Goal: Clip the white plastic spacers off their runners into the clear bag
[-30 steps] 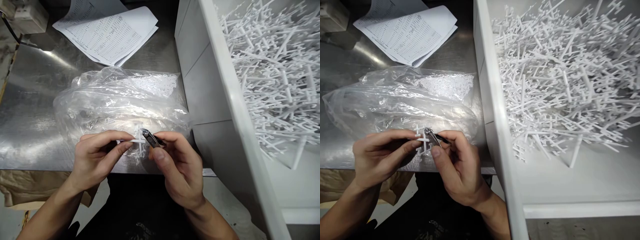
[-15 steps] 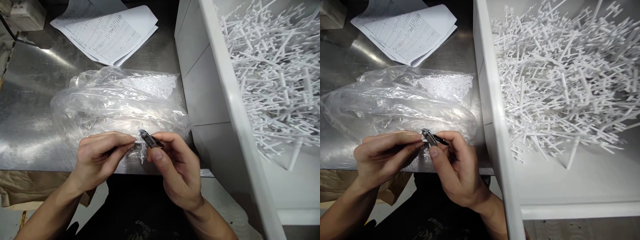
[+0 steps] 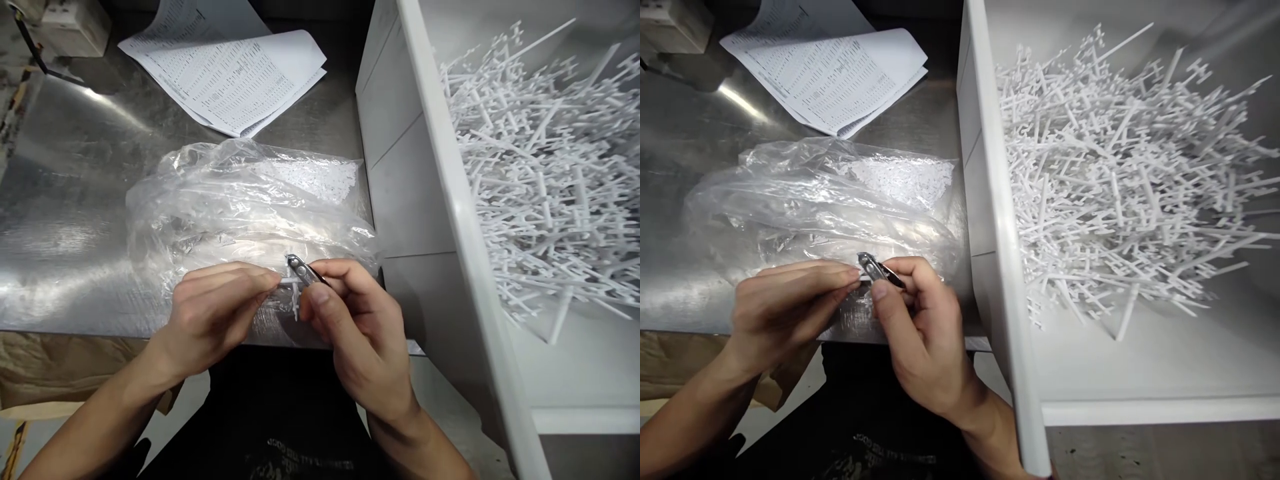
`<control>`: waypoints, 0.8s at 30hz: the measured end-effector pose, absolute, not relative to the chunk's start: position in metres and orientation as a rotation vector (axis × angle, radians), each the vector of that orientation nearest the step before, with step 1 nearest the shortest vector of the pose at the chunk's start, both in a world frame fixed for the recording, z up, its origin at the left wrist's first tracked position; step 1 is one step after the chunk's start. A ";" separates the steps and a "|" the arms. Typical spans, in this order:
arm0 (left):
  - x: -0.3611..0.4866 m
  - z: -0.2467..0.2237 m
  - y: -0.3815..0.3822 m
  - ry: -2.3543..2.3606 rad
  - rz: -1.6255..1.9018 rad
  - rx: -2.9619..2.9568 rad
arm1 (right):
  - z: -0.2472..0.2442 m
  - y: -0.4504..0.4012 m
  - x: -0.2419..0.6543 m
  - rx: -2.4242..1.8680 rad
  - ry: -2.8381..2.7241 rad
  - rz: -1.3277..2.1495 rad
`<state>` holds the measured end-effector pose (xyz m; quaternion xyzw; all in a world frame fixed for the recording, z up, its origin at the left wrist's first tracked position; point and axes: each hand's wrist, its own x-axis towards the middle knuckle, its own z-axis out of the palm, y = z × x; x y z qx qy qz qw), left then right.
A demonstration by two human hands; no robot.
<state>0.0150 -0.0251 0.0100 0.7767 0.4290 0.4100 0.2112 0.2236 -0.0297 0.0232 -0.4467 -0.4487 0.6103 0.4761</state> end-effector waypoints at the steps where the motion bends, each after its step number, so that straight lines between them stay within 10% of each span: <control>1: 0.013 0.010 -0.025 1.184 1.144 2.218 | 0.026 -0.028 0.223 -1.103 -1.101 1.483; 24: -0.004 0.011 -0.016 1.237 1.194 2.123 | 0.020 -0.014 0.211 -1.082 -0.949 1.533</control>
